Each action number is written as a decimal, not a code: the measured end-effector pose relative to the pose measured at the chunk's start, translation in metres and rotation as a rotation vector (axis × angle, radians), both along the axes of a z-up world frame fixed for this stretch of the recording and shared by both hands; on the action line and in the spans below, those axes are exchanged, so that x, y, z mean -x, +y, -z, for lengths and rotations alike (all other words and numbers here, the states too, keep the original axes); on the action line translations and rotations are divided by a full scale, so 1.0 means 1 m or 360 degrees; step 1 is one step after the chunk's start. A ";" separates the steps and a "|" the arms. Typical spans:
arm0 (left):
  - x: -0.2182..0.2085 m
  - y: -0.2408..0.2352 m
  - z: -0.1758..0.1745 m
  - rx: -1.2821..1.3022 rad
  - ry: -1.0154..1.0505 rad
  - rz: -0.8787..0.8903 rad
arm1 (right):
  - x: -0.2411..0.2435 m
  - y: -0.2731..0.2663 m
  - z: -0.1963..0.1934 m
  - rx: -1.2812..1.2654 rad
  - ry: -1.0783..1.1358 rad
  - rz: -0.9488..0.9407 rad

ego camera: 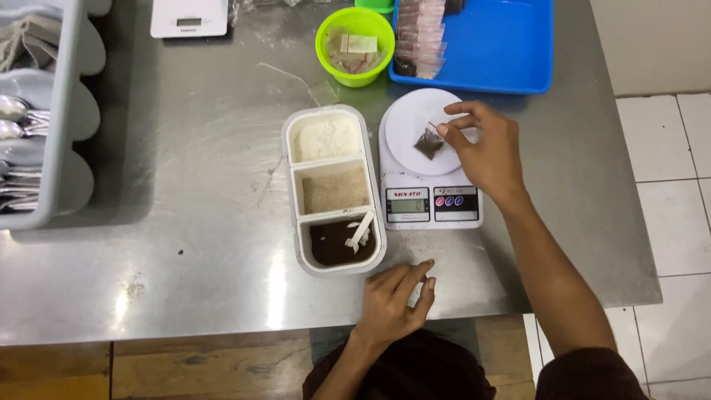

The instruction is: The person scoops a dark brown powder from a compartmentalized container into small plastic bags using a white plastic spoon. They weigh the filled bags on a digital scale and place them into a blue tray. The person repeats this process for multiple bags.

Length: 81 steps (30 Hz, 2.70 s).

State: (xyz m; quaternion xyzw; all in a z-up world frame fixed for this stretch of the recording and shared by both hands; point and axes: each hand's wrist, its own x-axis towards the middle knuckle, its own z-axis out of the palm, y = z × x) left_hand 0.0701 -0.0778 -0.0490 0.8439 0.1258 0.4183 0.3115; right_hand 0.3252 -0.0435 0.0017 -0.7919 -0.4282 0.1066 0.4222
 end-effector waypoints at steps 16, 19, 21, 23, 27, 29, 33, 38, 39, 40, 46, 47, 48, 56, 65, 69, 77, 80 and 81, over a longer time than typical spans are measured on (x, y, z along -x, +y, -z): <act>0.006 0.003 -0.001 0.0021 -0.0099 0.0080 | -0.067 -0.113 0.052 -0.0409 -0.0577 0.0386; 0.008 0.003 -0.002 0.0052 -0.0140 0.0116 | -0.072 -0.206 0.084 -0.0662 -0.0202 0.0765; 0.007 0.003 -0.002 0.0032 -0.0159 0.0141 | -0.090 -0.285 0.124 -0.0898 -0.0579 0.1146; 0.006 0.003 -0.004 0.0035 -0.0178 0.0148 | -0.110 -0.387 0.190 -0.0527 -0.0802 0.1614; 0.004 0.003 -0.007 0.0046 -0.0277 0.0162 | -0.037 -0.439 0.177 -0.0115 -0.0656 0.1895; 0.008 0.000 0.002 0.0007 -0.0278 0.0152 | -0.031 -0.414 0.158 -0.0183 -0.0718 0.1789; 0.011 -0.006 0.005 -0.0120 -0.0238 0.0124 | -0.014 -0.307 0.083 -0.0566 -0.0475 0.1231; 0.018 -0.012 0.004 -0.0150 -0.0174 0.0067 | -0.019 -0.177 0.027 -0.0365 -0.0704 0.0680; 0.020 -0.012 0.005 -0.0139 -0.0164 0.0050 | -0.017 -0.150 0.014 -0.0311 -0.0703 0.0516; 0.023 -0.013 0.007 -0.0146 -0.0167 0.0042 | -0.019 -0.130 0.013 -0.0321 -0.0705 0.0510; 0.026 -0.014 0.014 -0.0233 -0.0150 0.0006 | -0.035 -0.037 0.021 -0.0075 -0.0431 0.0099; 0.025 -0.014 0.013 -0.0242 -0.0119 0.0049 | -0.035 -0.028 0.019 0.0102 -0.0329 0.0157; 0.024 -0.013 0.012 -0.0251 -0.0088 0.0091 | -0.035 -0.018 0.018 0.0278 -0.0226 0.0213; 0.024 -0.013 0.011 -0.0367 -0.0031 0.0032 | -0.023 0.012 0.018 0.0414 -0.0220 0.0205; 0.023 -0.011 0.005 -0.0311 -0.0036 0.0063 | -0.067 0.013 0.031 0.0184 -0.0041 0.0118; 0.022 -0.008 -0.003 -0.0320 -0.0026 0.0083 | -0.110 0.016 0.024 -0.0039 -0.0278 0.0071; 0.017 -0.013 0.030 -0.0452 0.0003 -0.0117 | -0.181 0.079 0.041 -0.0094 -0.0436 0.0011; 0.014 -0.027 0.062 -0.0544 0.0093 -0.0394 | -0.191 0.113 0.049 -0.0099 -0.0365 0.0042; 0.013 -0.035 0.072 -0.0517 0.0201 -0.0563 | -0.192 0.123 0.051 -0.0053 -0.0259 0.0091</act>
